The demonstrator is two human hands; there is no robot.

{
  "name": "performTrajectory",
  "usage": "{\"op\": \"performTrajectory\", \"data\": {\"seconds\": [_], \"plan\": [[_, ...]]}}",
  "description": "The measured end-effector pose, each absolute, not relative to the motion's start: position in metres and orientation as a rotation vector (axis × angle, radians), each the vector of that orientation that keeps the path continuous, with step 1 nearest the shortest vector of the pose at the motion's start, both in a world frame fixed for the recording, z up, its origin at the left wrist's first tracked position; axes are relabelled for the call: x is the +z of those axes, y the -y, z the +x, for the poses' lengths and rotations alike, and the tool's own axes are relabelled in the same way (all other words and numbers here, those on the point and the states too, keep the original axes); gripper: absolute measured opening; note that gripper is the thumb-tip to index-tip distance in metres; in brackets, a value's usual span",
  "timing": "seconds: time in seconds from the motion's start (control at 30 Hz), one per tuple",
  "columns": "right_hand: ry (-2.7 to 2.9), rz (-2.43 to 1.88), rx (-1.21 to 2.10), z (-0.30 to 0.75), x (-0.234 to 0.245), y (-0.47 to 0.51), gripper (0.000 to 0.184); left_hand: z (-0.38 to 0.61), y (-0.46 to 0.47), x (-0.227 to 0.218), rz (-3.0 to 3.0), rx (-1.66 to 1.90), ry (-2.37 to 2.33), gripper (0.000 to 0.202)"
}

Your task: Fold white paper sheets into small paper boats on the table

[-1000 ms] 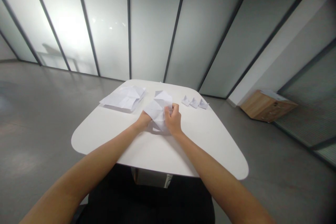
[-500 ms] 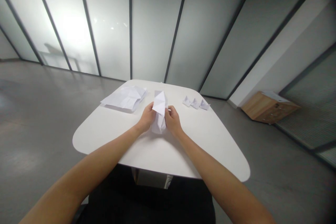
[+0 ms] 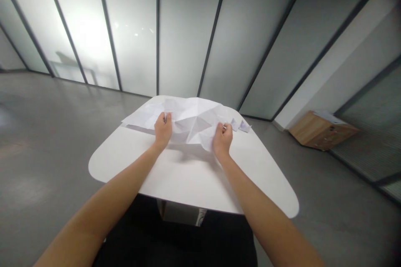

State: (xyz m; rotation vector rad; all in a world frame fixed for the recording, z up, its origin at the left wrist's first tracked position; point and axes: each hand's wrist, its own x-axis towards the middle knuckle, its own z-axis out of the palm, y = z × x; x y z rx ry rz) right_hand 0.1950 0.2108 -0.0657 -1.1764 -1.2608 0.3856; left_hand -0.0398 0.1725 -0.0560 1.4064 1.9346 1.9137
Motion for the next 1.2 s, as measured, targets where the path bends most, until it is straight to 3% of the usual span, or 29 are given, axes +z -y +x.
{"op": "performTrajectory", "data": {"seconds": [0.23,0.4,0.6,0.73,0.87,0.93,1.03,1.2], "plan": [[1.456,-1.300,0.400,0.227,-0.082,-0.245,0.036,-0.098,-0.177,-0.038,1.681,1.628,-2.037,0.027],[1.645,-1.433,0.487,0.233,-0.098,-0.256,0.030,-0.112,-0.180,-0.049,1.691,1.396,-2.014,0.023],[1.719,-1.532,0.417,0.242,-0.101,-0.262,0.023,-0.107,-0.172,-0.070,1.343,1.286,-1.501,0.046],[1.480,-1.423,0.718,0.245,-0.098,-0.263,0.027,-0.108,-0.176,-0.056,1.151,1.413,-1.315,0.048],[1.232,-1.305,1.042,0.244,-0.096,-0.259,0.030,-0.127,-0.196,-0.038,0.879,1.718,-1.160,0.027],[1.216,-1.309,1.060,0.243,-0.095,-0.256,0.028,-0.144,-0.205,-0.035,0.735,1.907,-1.197,0.018],[1.242,-1.320,1.060,0.242,-0.093,-0.254,0.027,-0.170,-0.208,-0.042,0.526,2.061,-1.375,0.022],[1.305,-1.345,1.041,0.239,-0.092,-0.254,0.023,-0.188,-0.187,-0.066,0.531,1.981,-1.615,0.031]]}}
